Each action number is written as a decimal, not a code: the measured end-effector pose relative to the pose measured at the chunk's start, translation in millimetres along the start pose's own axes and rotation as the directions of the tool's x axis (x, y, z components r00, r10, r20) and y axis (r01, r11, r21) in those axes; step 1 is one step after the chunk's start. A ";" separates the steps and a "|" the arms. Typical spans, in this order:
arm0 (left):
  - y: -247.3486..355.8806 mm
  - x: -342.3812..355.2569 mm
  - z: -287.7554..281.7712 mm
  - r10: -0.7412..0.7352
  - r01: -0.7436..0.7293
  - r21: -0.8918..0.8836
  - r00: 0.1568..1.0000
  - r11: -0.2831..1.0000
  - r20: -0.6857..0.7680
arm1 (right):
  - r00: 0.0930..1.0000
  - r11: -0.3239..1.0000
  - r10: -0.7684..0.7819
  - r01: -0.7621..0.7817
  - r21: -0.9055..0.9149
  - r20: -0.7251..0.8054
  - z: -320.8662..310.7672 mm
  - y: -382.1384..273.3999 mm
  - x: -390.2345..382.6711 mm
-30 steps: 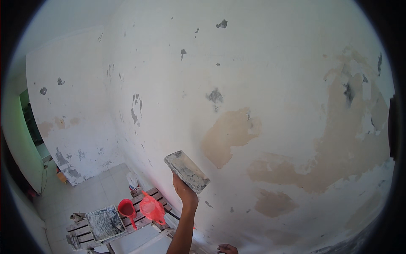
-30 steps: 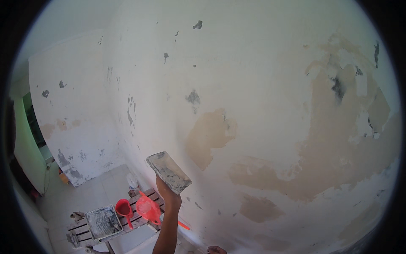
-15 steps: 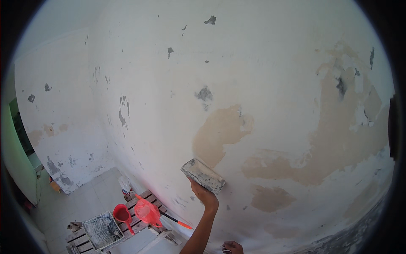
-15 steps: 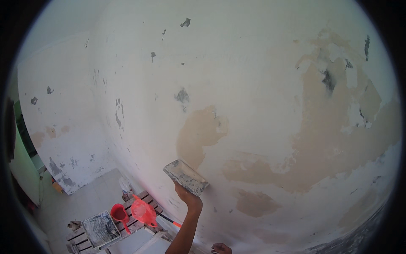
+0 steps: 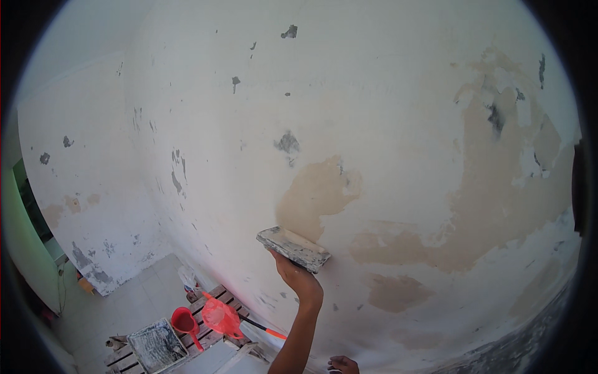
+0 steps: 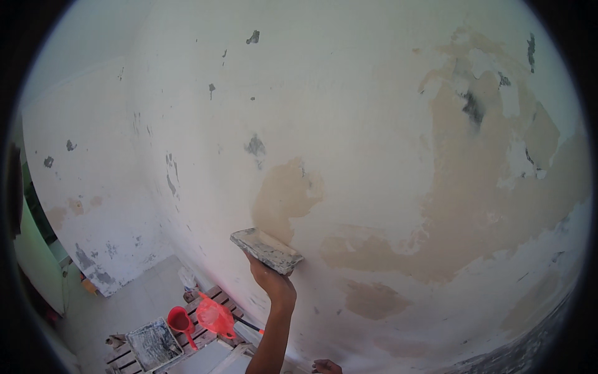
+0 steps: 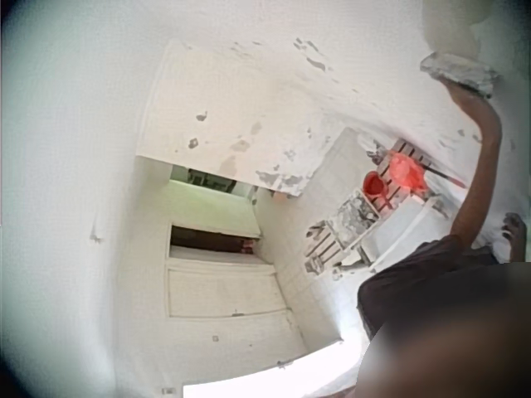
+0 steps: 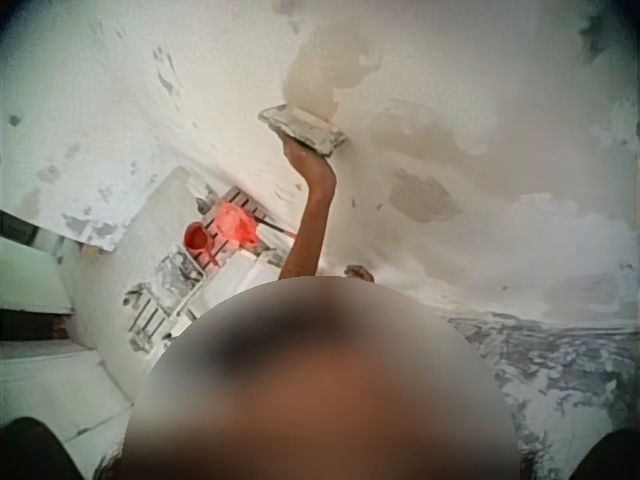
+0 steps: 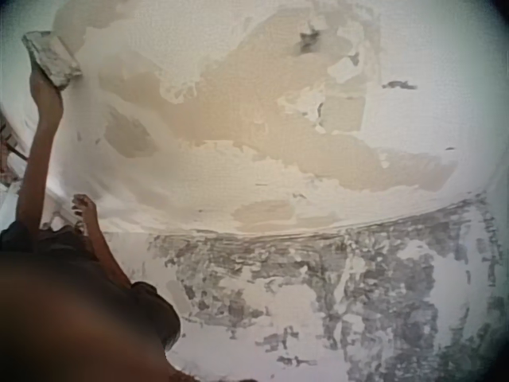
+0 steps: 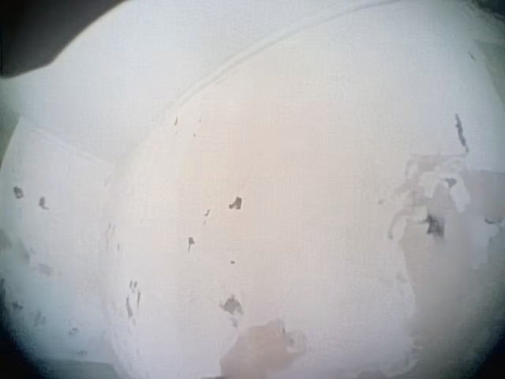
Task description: Apply plaster or joint compound to a wall and ceiling using a trowel and putty knife.
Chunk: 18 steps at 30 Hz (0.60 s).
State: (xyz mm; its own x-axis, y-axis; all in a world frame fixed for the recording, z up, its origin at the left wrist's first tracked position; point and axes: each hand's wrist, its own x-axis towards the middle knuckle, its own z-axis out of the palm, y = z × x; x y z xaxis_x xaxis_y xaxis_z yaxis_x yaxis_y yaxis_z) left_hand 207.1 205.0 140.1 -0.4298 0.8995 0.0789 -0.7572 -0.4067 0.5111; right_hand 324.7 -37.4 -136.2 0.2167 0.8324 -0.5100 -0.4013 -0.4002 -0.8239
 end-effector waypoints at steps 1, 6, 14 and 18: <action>2.3 -1.7 0.7 0.000 0.000 -0.002 1.000 1.000 0.019 | 1.000 1.000 0.000 0.000 0.008 0.020 -0.8 4.1 -2.4; 28.1 -21.8 26.1 -0.022 0.022 0.023 1.000 0.999 0.003 | 0.999 0.999 0.004 -0.002 -0.053 0.037 2.0 15.3 -15.6; 66.5 -10.5 110.3 0.015 -0.023 0.034 0.975 0.999 0.221 | 0.994 0.998 -0.008 0.015 -0.066 0.109 21.5 -11.4 9.5; 73.2 -19.0 117.0 0.137 -0.103 -0.116 0.928 0.988 0.347 | 0.992 0.998 0.009 -0.001 -0.064 0.122 26.1 -25.0 6.5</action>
State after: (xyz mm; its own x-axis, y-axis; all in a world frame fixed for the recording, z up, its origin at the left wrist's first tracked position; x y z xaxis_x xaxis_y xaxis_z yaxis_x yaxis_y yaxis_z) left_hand 217.4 176.8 276.2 -0.3323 0.8342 0.4400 -0.7612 -0.5127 0.3972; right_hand 312.9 -12.0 -112.5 0.1028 0.8696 -0.4830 -0.3433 -0.4247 -0.8377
